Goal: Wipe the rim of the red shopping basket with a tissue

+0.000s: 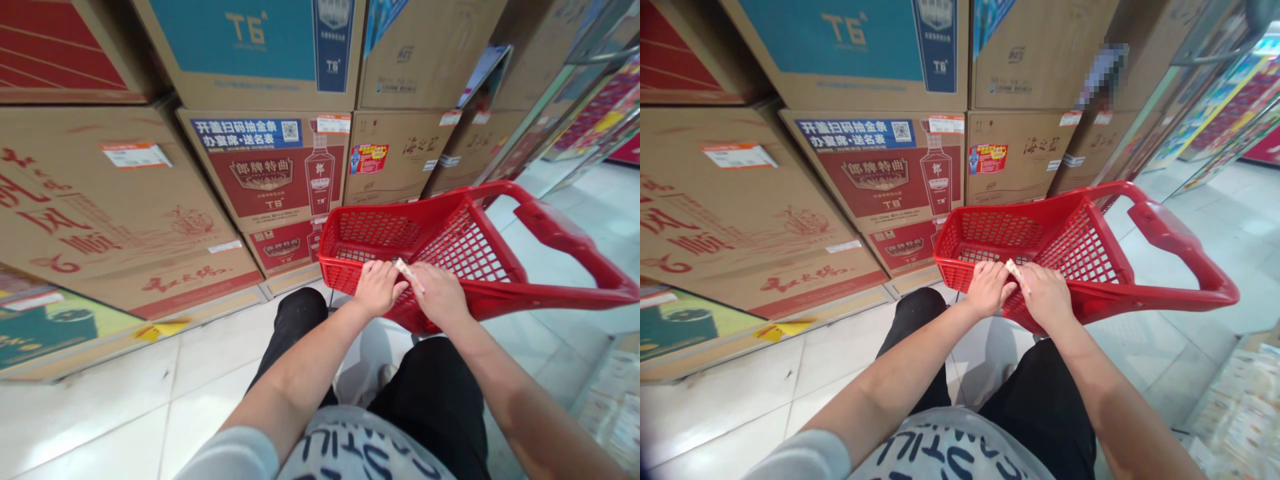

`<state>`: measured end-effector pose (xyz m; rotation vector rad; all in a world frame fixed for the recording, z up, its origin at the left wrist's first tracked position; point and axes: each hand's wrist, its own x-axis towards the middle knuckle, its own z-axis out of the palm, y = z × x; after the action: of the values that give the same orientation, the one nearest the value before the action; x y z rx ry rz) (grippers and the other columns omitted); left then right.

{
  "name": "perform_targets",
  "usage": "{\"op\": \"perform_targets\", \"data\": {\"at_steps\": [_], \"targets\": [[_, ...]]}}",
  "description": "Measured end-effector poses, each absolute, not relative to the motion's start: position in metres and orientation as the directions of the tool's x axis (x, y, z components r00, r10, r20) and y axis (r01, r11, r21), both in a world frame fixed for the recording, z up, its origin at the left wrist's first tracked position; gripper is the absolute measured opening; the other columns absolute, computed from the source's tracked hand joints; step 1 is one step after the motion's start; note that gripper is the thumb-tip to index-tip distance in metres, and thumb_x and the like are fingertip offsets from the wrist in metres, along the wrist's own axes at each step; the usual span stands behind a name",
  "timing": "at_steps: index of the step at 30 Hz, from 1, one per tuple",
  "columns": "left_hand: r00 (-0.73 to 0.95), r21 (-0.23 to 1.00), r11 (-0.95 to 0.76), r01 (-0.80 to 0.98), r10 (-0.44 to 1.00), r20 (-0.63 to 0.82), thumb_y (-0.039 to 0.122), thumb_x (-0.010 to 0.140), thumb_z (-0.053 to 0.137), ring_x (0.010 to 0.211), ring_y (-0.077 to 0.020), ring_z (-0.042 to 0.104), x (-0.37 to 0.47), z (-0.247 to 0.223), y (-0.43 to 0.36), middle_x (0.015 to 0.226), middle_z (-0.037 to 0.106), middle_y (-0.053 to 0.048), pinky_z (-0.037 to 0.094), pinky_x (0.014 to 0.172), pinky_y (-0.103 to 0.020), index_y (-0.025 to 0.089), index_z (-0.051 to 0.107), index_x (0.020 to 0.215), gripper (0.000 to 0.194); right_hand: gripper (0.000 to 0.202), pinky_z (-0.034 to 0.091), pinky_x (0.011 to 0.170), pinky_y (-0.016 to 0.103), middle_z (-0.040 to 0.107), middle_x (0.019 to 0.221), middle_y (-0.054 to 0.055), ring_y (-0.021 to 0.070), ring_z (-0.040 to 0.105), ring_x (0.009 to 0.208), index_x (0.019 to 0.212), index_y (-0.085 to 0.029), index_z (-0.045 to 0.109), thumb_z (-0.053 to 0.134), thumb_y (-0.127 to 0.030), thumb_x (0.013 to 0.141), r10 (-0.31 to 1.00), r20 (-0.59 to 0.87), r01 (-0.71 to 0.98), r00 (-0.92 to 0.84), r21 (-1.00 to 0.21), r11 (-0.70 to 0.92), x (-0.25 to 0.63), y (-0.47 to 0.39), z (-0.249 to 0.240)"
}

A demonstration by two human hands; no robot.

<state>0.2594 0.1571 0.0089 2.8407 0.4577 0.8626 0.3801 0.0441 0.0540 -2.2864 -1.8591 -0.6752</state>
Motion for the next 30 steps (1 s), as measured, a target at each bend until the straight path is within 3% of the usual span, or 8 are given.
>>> {"op": "perform_targets", "data": {"at_steps": [2,7,12,16,19,23,25,30], "targets": [[0.797,0.216,-0.945,0.245,0.324,0.509,0.047,0.094,0.029,0.098,-0.0226,0.045,0.259,0.009,0.156,0.104,0.056,-0.008,0.029,0.093,-0.040,0.016,0.048,0.118,0.044,0.029,0.034,0.069,0.027,0.065,0.099,0.007,0.0171,0.060,0.084,0.106,-0.019,0.059,0.037,-0.033,0.094,0.911,0.384,0.956,0.151,0.178,-0.234,0.382,0.042,0.056],[0.802,0.228,-0.942,0.246,0.330,0.498,0.046,0.094,0.032,0.098,-0.0217,0.045,0.259,0.009,0.149,0.105,0.056,-0.006,0.030,0.094,-0.040,0.019,0.048,0.116,0.039,0.044,0.029,0.054,0.027,0.061,0.069,0.006,0.0155,0.056,0.057,0.082,-0.015,0.061,0.029,-0.043,0.096,0.764,0.463,0.808,0.449,0.154,-0.568,0.374,0.057,0.047],[0.800,0.216,-0.940,0.263,0.337,0.496,0.041,0.095,0.031,0.100,-0.0212,0.045,0.257,0.011,0.150,0.110,0.055,-0.006,0.031,0.094,-0.040,0.019,0.049,0.114,0.035,0.022,0.038,0.070,0.026,0.064,0.087,0.005,0.0152,0.060,0.077,0.105,-0.021,0.059,0.041,-0.022,0.092,0.836,0.520,0.935,0.176,0.176,-0.307,0.373,0.057,0.039],[0.809,0.222,-0.939,0.264,0.341,0.479,0.041,0.095,0.030,0.098,-0.0203,0.045,0.251,0.017,0.144,0.106,0.055,-0.005,0.031,0.094,-0.039,0.020,0.047,0.115,0.034,0.040,0.034,0.055,0.026,0.062,0.068,0.007,0.0152,0.058,0.056,0.089,-0.014,0.063,0.031,-0.036,0.095,0.808,0.500,0.864,0.312,0.206,-0.460,0.385,0.042,0.055],[0.816,0.214,-0.936,0.278,0.348,0.461,0.041,0.095,0.030,0.099,-0.0206,0.045,0.247,0.020,0.136,0.105,0.055,-0.004,0.032,0.093,-0.039,0.021,0.047,0.116,0.033,0.043,0.034,0.054,0.027,0.062,0.068,0.009,0.0165,0.059,0.056,0.096,-0.012,0.063,0.028,-0.036,0.096,0.776,0.498,0.818,0.387,0.202,-0.538,0.384,0.032,0.061],[0.827,0.174,-0.938,0.298,0.345,0.444,0.041,0.095,0.029,0.100,-0.0221,0.045,0.243,0.022,0.129,0.107,0.054,-0.006,0.033,0.092,-0.040,0.018,0.047,0.116,0.036,0.026,0.040,0.073,0.028,0.064,0.093,0.007,0.0170,0.062,0.082,0.109,-0.020,0.059,0.040,-0.022,0.092,0.858,0.475,0.927,0.197,0.194,-0.321,0.371,0.018,0.058],[0.831,0.165,-0.937,0.308,0.349,0.434,0.042,0.095,0.028,0.101,-0.0223,0.045,0.242,0.023,0.126,0.108,0.054,-0.007,0.033,0.092,-0.041,0.017,0.047,0.115,0.037,0.024,0.041,0.076,0.027,0.064,0.096,0.006,0.0170,0.061,0.086,0.107,-0.022,0.059,0.040,-0.023,0.093,0.880,0.445,0.949,0.165,0.171,-0.264,0.369,0.014,0.060],[0.839,0.184,-0.938,0.295,0.347,0.419,0.045,0.095,0.027,0.100,-0.0215,0.045,0.241,0.024,0.117,0.108,0.054,-0.006,0.033,0.091,-0.040,0.018,0.046,0.117,0.039,0.044,0.039,0.057,0.027,0.063,0.071,0.010,0.0192,0.063,0.065,0.089,-0.012,0.061,0.028,-0.039,0.096,0.803,0.383,0.832,0.456,0.135,-0.537,0.372,0.023,0.073]]}}
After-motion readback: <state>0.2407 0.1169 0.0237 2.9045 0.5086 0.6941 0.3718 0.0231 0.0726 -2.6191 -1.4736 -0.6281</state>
